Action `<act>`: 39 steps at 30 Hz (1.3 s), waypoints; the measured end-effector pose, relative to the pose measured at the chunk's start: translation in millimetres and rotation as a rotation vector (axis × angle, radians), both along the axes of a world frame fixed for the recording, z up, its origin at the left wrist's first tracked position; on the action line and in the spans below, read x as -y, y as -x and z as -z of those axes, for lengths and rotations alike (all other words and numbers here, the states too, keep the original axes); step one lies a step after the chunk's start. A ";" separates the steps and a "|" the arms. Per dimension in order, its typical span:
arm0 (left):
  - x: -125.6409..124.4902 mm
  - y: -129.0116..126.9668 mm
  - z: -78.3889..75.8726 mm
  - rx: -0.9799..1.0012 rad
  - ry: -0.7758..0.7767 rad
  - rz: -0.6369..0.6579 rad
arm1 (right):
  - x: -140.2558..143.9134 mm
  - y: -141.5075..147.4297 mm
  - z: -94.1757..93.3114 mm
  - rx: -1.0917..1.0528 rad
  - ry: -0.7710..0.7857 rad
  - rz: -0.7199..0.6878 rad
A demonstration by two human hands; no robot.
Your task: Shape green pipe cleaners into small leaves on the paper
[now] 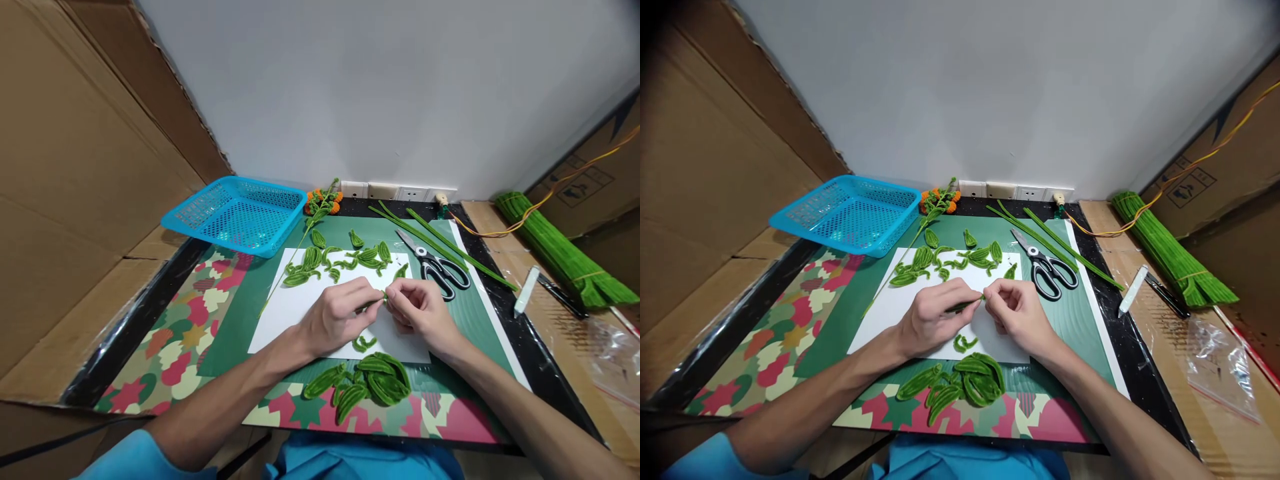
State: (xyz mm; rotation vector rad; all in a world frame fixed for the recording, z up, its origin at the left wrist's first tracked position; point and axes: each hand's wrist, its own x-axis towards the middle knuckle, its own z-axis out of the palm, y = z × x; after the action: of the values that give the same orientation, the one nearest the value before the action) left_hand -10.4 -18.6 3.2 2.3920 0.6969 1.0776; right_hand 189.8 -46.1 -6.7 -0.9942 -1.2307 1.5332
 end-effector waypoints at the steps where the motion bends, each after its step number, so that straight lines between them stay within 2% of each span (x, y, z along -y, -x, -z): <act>1: -1.4 2.3 -0.2 -0.098 -0.152 0.027 | -0.9 1.0 0.4 -0.066 0.070 -0.021; 3: -3.3 6.0 -1.5 -0.235 -0.331 0.034 | -2.2 1.2 0.4 -0.151 0.177 -0.061; 4: -3.2 6.8 -2.6 -0.282 -0.345 0.028 | -2.5 0.4 -0.2 -0.167 0.212 -0.082; 6: -0.8 6.0 -4.4 -0.296 -0.237 0.009 | -2.2 -2.6 -1.9 -0.141 0.233 -0.112; 8: 3.6 2.0 -5.5 -0.206 0.001 -0.023 | -0.9 -6.7 -3.8 -0.028 0.132 -0.105; 11: 8.2 -6.0 -5.8 0.051 0.478 -0.105 | 1.8 -13.2 -4.8 0.308 -0.251 -0.010; 13: 7.5 -9.6 -6.1 0.183 0.816 -0.043 | 3.1 -16.9 -3.7 0.530 -0.545 0.064; 15: 5.0 -11.0 -7.0 0.289 1.147 0.060 | 3.4 -19.5 -1.9 0.641 -0.764 0.123; 17: 2.9 -10.8 -8.3 0.351 1.368 0.132 | 2.9 -21.3 -0.3 0.679 -0.881 0.148; 19: 2.6 -10.0 -9.6 0.373 1.442 0.156 | 2.5 -22.5 0.5 0.689 -0.919 0.135; 25: 5.3 -8.3 -10.1 0.367 1.387 0.057 | 4.7 -21.0 0.1 0.637 -0.846 0.059; 28: 5.2 -7.5 -9.3 0.348 1.278 0.025 | 6.8 -17.0 -2.4 0.574 -0.753 0.044; 30: 5.8 -6.5 -9.4 0.320 1.100 0.024 | 8.3 -14.7 -4.7 0.511 -0.657 0.032; 32: 6.8 -4.1 -9.7 0.265 0.853 0.023 | 9.4 -12.9 -6.2 0.427 -0.531 0.004; 36: 6.6 4.8 -7.0 0.047 0.383 0.031 | 8.0 -9.5 -4.0 0.227 -0.218 -0.044; 39: 3.8 9.3 -3.3 -0.112 0.205 0.093 | 3.6 -7.8 0.3 0.116 -0.072 -0.087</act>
State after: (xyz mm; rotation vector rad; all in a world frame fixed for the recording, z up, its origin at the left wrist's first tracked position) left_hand -19.7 -22.4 6.5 2.2966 0.6911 0.7986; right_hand 197.7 -49.7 -7.0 -1.0059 -1.4173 1.5042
